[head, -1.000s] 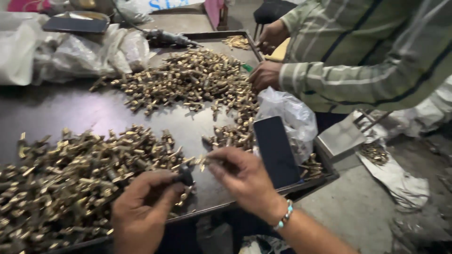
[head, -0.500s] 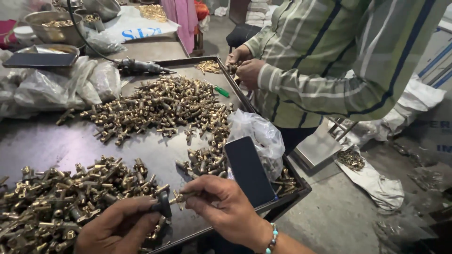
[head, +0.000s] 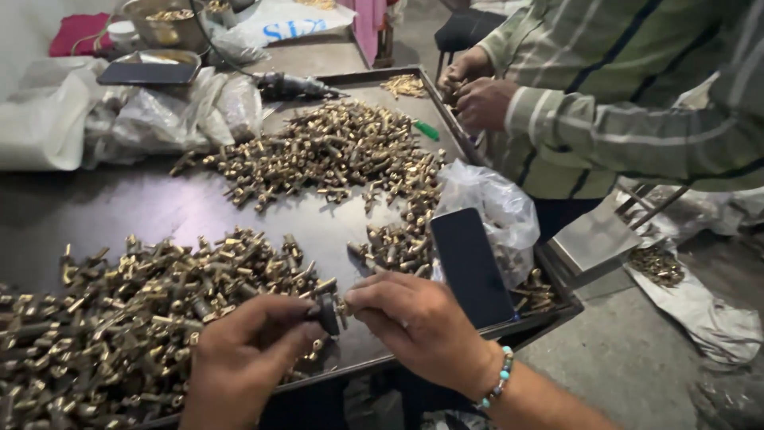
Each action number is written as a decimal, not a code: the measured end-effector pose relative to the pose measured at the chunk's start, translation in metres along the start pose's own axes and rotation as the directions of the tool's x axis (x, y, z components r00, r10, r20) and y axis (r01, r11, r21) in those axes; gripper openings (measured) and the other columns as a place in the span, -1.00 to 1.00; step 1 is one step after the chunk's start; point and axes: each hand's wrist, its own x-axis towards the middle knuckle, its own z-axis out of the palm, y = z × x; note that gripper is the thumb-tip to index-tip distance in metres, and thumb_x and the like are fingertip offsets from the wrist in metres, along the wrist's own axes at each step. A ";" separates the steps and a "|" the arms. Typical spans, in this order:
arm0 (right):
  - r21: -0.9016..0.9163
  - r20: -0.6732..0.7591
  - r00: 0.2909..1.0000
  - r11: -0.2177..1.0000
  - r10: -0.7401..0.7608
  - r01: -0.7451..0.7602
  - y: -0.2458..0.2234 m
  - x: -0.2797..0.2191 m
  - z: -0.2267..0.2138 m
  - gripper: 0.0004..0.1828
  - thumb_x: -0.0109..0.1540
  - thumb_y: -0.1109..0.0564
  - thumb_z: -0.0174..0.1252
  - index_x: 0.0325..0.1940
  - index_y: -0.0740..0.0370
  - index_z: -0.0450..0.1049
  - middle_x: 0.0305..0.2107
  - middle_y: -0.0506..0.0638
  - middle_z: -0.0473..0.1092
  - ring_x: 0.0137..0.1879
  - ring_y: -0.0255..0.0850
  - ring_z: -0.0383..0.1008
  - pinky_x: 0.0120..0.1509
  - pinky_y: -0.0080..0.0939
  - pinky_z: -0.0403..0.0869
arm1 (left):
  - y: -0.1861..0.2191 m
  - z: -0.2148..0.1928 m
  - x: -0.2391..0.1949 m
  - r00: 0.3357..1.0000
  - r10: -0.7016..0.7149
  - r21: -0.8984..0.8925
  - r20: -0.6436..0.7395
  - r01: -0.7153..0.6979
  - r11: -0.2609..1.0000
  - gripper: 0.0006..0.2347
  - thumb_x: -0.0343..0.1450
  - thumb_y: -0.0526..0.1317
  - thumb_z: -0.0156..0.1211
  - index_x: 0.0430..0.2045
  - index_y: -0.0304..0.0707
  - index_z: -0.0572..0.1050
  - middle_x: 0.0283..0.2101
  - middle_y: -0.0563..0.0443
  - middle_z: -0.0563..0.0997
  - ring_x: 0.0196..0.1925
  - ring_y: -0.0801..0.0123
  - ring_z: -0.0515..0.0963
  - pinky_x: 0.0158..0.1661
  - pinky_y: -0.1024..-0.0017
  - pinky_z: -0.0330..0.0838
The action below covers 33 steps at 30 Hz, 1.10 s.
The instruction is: The person picks brass barbed fittings one at a time from a large pile on a metal table and presses each fitting into a black rubber knob-shaped part held in the other hand, then sets the assembled unit aside and repeats with the next fitting.
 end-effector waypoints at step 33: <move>-0.612 0.247 0.860 0.760 0.446 -0.218 0.082 0.065 0.033 -0.57 0.12 0.10 0.26 0.10 0.02 0.54 -0.12 0.04 0.50 0.06 0.02 0.49 0.16 0.05 0.46 | -0.036 0.000 -0.022 0.953 0.188 0.127 -0.237 -0.162 0.979 -0.86 0.30 -0.42 0.35 -0.31 -0.36 0.58 -0.23 -0.05 0.75 -0.35 0.48 0.71 -0.33 0.51 0.59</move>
